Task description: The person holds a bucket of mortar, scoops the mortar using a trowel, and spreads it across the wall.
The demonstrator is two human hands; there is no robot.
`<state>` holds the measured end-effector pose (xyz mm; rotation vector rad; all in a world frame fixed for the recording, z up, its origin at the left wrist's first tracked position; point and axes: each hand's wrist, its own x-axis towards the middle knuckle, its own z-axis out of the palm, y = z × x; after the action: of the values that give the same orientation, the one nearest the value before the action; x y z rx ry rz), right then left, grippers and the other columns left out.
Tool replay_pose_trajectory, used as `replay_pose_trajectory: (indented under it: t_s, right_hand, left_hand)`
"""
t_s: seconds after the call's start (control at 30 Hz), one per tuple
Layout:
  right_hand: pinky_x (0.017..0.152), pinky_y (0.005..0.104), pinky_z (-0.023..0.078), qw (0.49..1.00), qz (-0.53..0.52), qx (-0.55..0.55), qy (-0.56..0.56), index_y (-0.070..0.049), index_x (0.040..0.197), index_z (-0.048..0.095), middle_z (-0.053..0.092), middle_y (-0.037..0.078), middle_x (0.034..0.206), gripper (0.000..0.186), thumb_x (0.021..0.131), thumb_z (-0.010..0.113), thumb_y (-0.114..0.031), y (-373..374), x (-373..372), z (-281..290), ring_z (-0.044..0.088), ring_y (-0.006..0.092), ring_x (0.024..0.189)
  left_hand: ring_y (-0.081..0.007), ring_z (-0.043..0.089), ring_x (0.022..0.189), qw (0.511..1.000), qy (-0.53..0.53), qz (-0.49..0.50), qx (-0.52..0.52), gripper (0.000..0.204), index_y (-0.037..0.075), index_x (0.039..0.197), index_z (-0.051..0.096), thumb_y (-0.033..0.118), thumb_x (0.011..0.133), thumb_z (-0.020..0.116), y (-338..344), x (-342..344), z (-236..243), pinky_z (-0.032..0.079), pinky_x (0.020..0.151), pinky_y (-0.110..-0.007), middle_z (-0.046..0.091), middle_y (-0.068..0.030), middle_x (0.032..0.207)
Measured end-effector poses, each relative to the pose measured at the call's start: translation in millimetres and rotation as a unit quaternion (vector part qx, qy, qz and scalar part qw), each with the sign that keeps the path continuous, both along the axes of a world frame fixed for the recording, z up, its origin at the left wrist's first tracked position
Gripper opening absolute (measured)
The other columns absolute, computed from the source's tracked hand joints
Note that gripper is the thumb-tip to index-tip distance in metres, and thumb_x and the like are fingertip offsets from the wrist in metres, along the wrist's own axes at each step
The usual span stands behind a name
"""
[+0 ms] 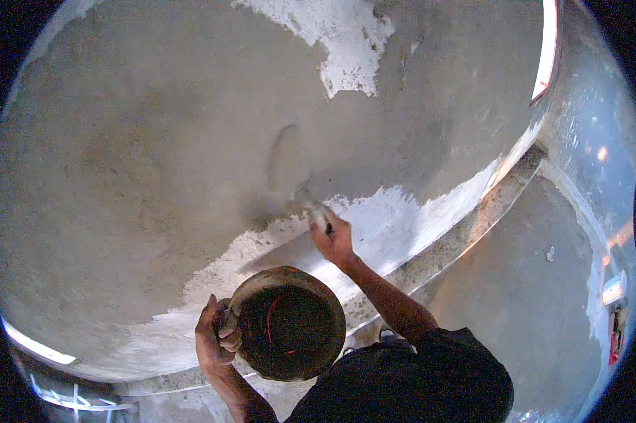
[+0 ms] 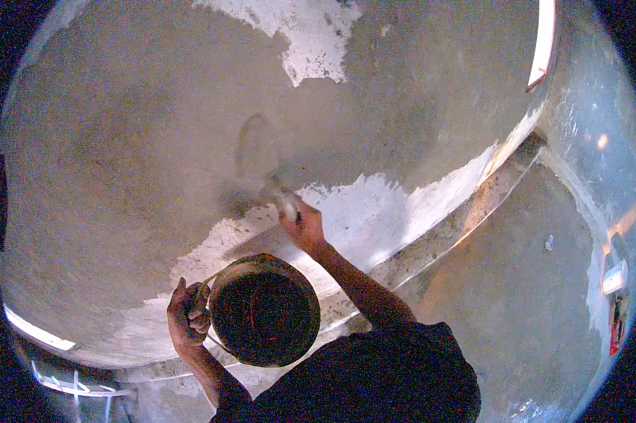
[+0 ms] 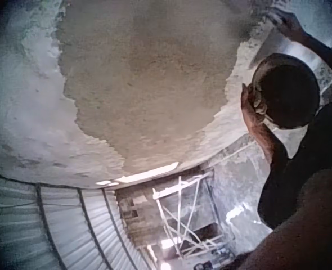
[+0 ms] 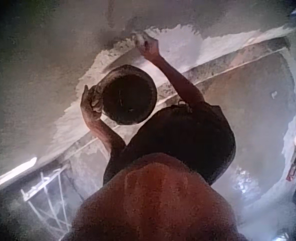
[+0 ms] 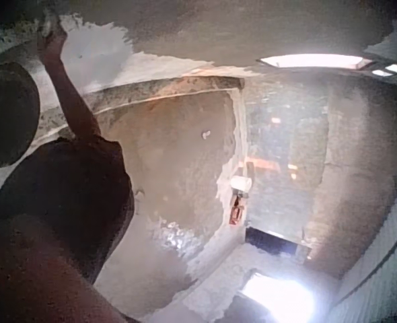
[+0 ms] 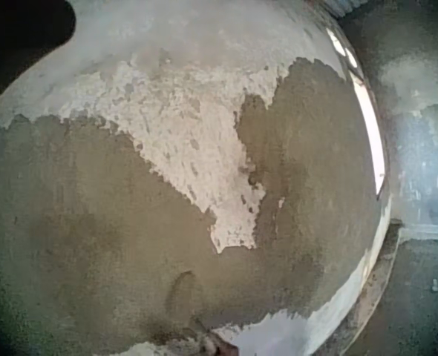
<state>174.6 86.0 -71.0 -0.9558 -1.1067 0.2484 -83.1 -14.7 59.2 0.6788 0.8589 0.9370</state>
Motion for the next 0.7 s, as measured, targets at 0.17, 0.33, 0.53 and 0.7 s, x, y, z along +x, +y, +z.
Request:
replay_pose_trajectory:
  t_s: [0.17, 0.33, 0.53, 0.7]
  right_hand:
    - [0.045, 0.021, 0.04, 0.996, 0.043, -0.068, 0.024, -0.003, 0.109, 0.054, 0.052, -0.001, 0.063, 0.025, 0.085, 0.051, -0.011, -21, 10, -1, 0.047, 0.0038, 0.051]
    - [0.034, 0.0232, 0.036, 0.958, 0.008, -0.031, 0.284, -0.008, 0.087, 0.049, 0.047, -0.001, 0.058, 0.013, 0.09, 0.051, -0.02, -14, 56, -9, 0.045, 0.0072, 0.041]
    - [0.035, 0.0228, 0.035, 0.973, -0.007, -0.057, 0.224, -0.007, 0.093, 0.052, 0.047, -0.003, 0.058, 0.016, 0.088, 0.054, -0.022, 8, 46, -36, 0.043, 0.0052, 0.043]
    - [0.052, 0.0259, 0.047, 0.996, 0.037, -0.022, -0.072, -0.004, 0.109, 0.054, 0.06, 0.005, 0.07, 0.032, 0.079, 0.06, -0.012, -4, -4, -22, 0.055, 0.0092, 0.057]
  left_hand:
    - [-0.0062, 0.021, 0.029, 0.999, -0.029, -0.03, -0.006, 0.036, 0.008, 0.083, 0.054, 0.041, 0.091, 0.043, 4, -4, -1, 0.015, 0.027, -0.021, 0.031, 0.0046, 0.044]
    - [-0.0056, 0.02, 0.03, 0.999, -0.02, -0.037, 0.003, 0.035, 0.009, 0.084, 0.054, 0.042, 0.091, 0.043, 1, -9, -2, 0.015, 0.028, -0.021, 0.03, 0.0049, 0.044]
    - [-0.0056, 0.019, 0.03, 0.999, 0.008, 0.009, -0.03, 0.035, 0.009, 0.086, 0.054, 0.042, 0.091, 0.044, 2, 0, -1, 0.015, 0.028, -0.02, 0.029, 0.0052, 0.045]
    - [-0.0054, 0.02, 0.03, 1.0, 0.018, 0.018, -0.017, 0.036, 0.008, 0.083, 0.054, 0.042, 0.091, 0.043, -1, 5, 2, 0.015, 0.028, -0.02, 0.029, 0.005, 0.045]
